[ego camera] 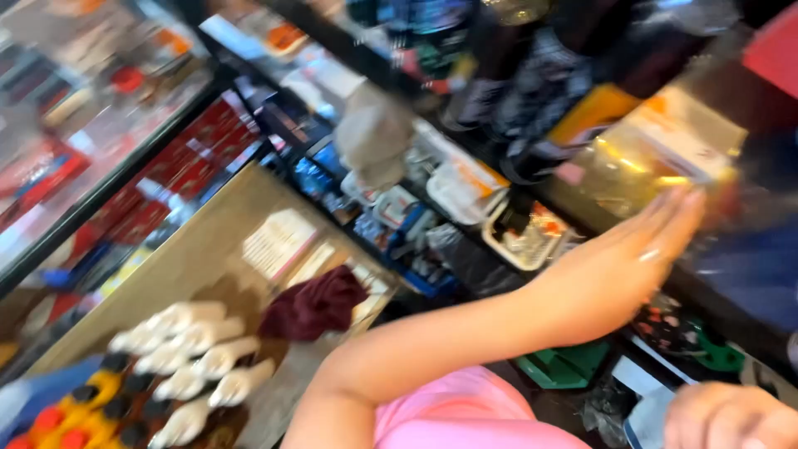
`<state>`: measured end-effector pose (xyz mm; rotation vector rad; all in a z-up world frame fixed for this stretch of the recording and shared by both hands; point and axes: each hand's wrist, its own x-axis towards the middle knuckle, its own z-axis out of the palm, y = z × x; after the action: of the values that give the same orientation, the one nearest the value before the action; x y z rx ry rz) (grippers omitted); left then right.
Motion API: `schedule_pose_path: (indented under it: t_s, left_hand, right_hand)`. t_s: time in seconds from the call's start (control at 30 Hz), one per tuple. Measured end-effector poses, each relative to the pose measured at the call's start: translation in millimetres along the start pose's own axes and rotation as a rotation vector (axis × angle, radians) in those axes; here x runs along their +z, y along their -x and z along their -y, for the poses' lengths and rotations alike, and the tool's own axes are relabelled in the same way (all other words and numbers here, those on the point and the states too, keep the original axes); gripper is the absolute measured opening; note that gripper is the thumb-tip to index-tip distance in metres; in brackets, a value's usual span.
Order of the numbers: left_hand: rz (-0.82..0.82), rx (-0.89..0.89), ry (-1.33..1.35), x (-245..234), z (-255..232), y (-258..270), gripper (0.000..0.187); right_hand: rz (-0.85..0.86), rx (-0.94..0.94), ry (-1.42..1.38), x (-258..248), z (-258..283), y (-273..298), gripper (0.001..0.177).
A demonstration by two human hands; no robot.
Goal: Organizing and arranging various liquid bottles and aerosol cans on a shelf and counter.
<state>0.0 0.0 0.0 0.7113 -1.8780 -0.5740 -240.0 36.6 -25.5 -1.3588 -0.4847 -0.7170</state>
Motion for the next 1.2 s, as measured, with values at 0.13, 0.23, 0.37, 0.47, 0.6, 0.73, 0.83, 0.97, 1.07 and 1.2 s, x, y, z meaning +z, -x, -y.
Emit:
schedule_pose_path:
  t_s: [0.13, 0.23, 0.37, 0.47, 0.6, 0.73, 0.83, 0.97, 1.07, 1.2]
  left_hand:
    - [0.021, -0.229, -0.016, -86, -31, 113, 0.063]
    - [-0.139, -0.408, -0.004, -131, -64, 194, 0.057]
    - [-0.323, -0.698, -0.040, -164, -105, 285, 0.042]
    - [-0.466, -0.750, -0.019, -185, -131, 333, 0.038]
    - [-0.555, -0.835, -0.097, -206, -161, 386, 0.034]
    - [-0.543, -0.951, -0.178, -216, -190, 438, 0.032]
    - [-0.602, -1.035, -0.186, -219, -210, 468, 0.036]
    - [-0.721, -1.075, -0.203, -219, -227, 500, 0.013]
    - [-0.766, -1.094, -0.247, -223, -232, 513, 0.010]
    - [-0.823, -1.095, -0.275, -233, -235, 518, 0.042]
  right_hand:
    - [-0.088, 0.092, 0.008, 50, -60, -109, 0.026]
    - [-0.399, 0.213, 0.111, 95, -105, -176, 0.035]
    - [-0.002, 0.373, -0.018, 113, -163, -227, 0.047]
    - [0.183, 0.531, -0.004, 131, -203, -252, 0.051]
    - [0.387, 0.708, 0.019, 160, -252, -275, 0.059]
    - [0.419, 0.851, 0.140, 184, -307, -275, 0.054]
    - [0.382, 1.017, 0.417, 200, -348, -276, 0.044]
    - [0.213, 1.055, 0.715, 214, -386, -288, 0.034]
    - [0.111, 1.005, 0.786, 210, -414, -295, 0.031]
    - [0.228, 0.687, 0.963, 205, -451, -321, 0.028]
